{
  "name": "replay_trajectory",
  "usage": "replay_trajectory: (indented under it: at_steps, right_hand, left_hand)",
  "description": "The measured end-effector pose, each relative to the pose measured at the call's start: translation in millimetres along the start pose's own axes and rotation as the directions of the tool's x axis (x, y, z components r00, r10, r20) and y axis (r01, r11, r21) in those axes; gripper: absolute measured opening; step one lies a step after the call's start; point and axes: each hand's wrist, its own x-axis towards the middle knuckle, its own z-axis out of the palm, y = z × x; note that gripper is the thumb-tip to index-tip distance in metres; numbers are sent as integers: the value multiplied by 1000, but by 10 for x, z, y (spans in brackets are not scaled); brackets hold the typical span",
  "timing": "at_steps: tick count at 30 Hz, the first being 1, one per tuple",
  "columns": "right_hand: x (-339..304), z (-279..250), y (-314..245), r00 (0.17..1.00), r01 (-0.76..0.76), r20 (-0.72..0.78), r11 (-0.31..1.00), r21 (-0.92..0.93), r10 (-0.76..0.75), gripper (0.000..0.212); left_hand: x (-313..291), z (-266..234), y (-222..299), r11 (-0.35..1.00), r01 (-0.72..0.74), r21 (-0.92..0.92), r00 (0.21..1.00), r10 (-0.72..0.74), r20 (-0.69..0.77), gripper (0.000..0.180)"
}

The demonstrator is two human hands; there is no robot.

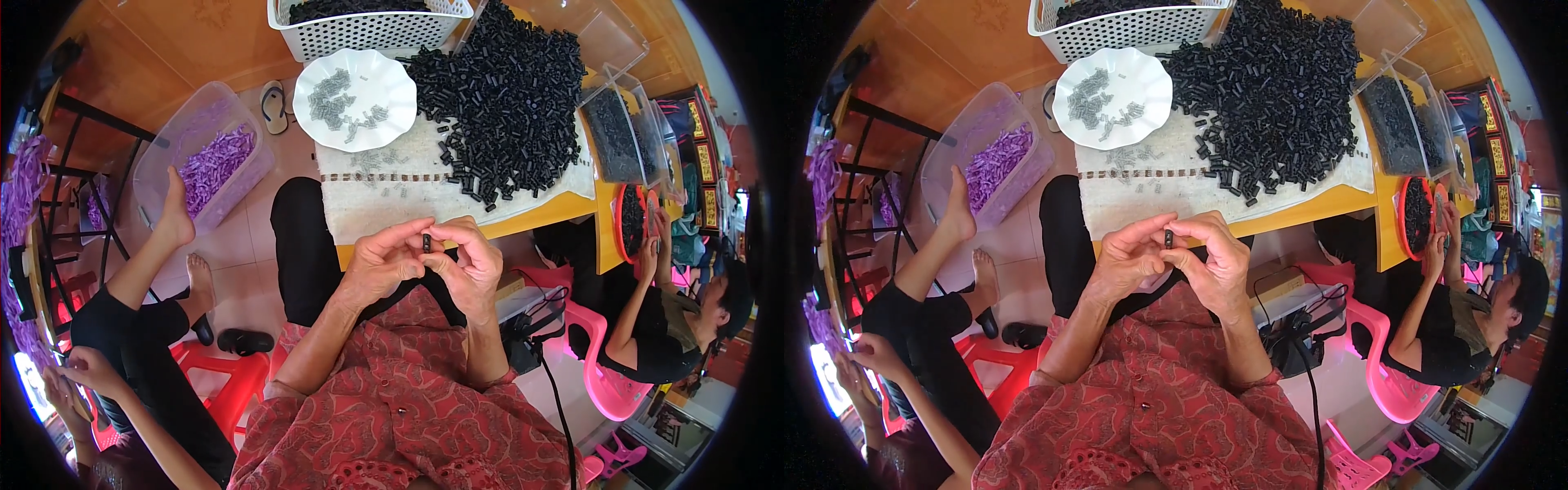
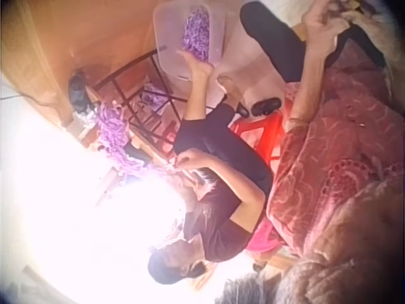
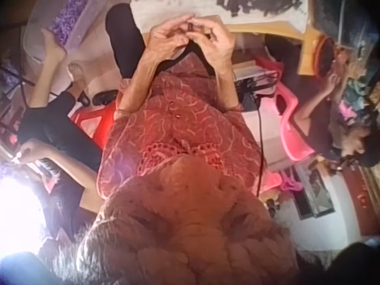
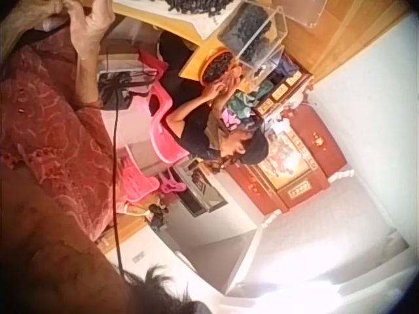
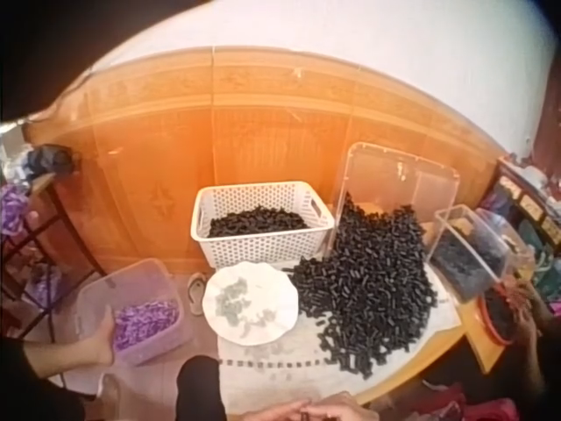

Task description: Manually assembling small black plastic components by joining two parts together.

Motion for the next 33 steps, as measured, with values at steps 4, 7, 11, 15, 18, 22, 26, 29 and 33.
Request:
replay_trajectory:
  at_steps: [4,7,11,15,18,22,26,29,33]
  right_hand:
    - [-22,35,2,1000,10,-11,1000,15,-10,34]
    - [-28,44,1,1000,11,-8,1000,18,-11,33]
    - [-42,59,14,1000,-26,-14,998,49,26,32]
    - [-31,61,11,999,-34,-14,996,79,35,31]
    - [-16,48,10,999,-8,-51,998,56,11,32]
    - [-36,72,5,997,13,-72,999,-37,-16,35]
    - [1,105,-58,997,74,-20,978,-197,-80,41]
    - [83,132,-168,992,116,-21,960,-256,-125,44]
    - [37,78,-87,997,31,-57,964,-265,-48,39]
  left_hand:
    - [-21,-57,-45,985,-44,167,999,49,-22,50]
    - [-40,-59,-44,985,-33,168,998,42,-50,48]
    - [-47,-107,-97,983,-54,178,997,64,-52,46]
    - [-42,-152,-136,962,-80,262,992,104,-78,46]
    - [-19,-52,-71,965,-59,256,993,83,-81,46]
    - [-6,124,69,969,-79,236,992,99,-77,44]
    - [9,128,37,965,-49,256,974,103,-202,35]
    - [54,133,90,933,-47,356,948,153,-278,30]
    - [267,79,369,932,-8,362,892,171,-419,26]
